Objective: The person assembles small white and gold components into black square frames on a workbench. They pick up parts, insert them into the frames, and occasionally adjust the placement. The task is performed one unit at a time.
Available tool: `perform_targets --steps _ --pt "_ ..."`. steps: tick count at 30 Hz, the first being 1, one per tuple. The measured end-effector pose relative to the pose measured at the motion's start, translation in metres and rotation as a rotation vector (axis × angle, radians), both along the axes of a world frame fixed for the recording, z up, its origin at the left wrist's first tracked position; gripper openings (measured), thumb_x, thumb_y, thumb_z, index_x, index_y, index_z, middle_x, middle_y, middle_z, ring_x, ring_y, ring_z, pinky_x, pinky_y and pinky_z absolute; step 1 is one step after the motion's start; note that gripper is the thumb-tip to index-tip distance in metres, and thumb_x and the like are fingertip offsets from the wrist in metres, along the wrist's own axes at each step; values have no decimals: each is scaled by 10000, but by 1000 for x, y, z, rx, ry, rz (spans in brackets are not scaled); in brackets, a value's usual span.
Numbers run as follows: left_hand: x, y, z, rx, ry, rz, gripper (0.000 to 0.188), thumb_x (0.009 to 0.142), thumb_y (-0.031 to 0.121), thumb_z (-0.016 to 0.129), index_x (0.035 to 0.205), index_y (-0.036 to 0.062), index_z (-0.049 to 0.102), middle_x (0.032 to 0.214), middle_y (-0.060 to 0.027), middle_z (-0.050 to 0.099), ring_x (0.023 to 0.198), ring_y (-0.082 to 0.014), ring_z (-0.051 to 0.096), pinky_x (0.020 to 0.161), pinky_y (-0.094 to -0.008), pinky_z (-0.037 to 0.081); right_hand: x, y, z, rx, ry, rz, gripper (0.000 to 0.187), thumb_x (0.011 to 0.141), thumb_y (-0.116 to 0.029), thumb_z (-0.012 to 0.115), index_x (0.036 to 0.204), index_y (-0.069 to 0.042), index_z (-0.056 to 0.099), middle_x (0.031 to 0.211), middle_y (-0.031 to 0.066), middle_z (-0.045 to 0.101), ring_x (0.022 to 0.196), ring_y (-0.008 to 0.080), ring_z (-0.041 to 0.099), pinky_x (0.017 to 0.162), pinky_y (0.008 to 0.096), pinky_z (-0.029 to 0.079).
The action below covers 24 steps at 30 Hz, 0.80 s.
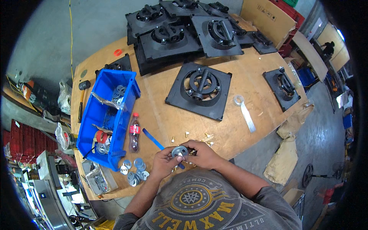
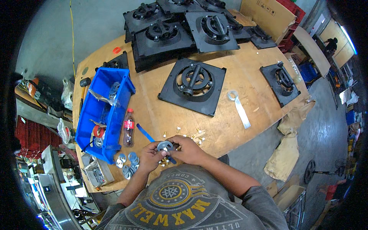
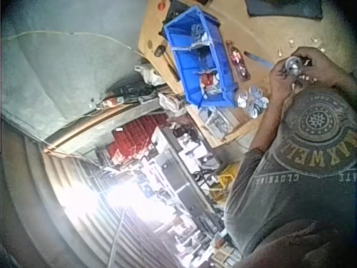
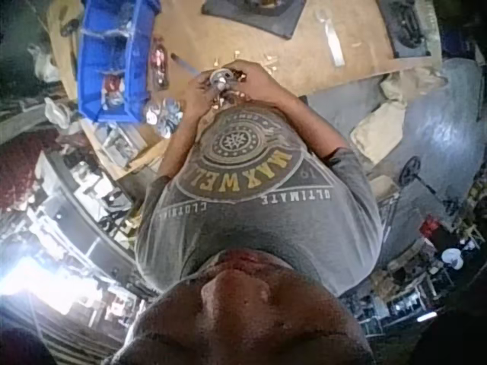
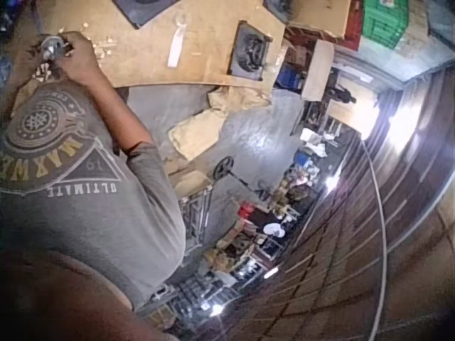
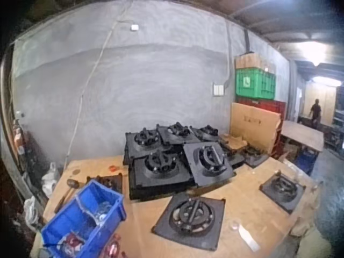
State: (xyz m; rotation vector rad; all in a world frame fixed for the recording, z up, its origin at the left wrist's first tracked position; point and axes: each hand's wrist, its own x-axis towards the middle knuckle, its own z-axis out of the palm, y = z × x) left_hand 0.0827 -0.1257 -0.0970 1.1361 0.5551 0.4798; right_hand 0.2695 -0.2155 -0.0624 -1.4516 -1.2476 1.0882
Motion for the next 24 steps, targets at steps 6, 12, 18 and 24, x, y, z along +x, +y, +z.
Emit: perform_targets --steps 6,12,18,24 --pt "13 5 -1 18 -103 -41 380 923 45 684 1256 -30 518 1107 -114 671 1007 -164 663 873 -311 554 5 -3 17 -8 -7 -69 357 844 -107 719 1179 -4 650 936 145 657 865 264 669 796 356 531" --pt "21 4 4 35 -164 -29 347 931 19 658 1219 -14 466 1080 -109 659 971 -166 664 871 -307 554 1 -12 32 145 -185 -157 300 861 -113 688 1140 -8 660 958 172 637 867 322 658 774 384 526" --pt "48 10 -14 32 -161 -13 404 956 65 637 1318 2 470 1149 -98 624 1017 -173 650 891 -336 567 21 -5 12 207 -252 -215 245 868 -138 675 1074 -6 682 968 186 651 882 367 652 805 419 515" --pt "123 39 -34 104 13 -17 578 1003 159 594 1519 56 355 1252 -105 580 1056 -194 630 917 -348 571 95 32 -27 115 -342 -271 232 872 -169 666 1040 -13 700 912 210 680 863 385 655 775 431 516"
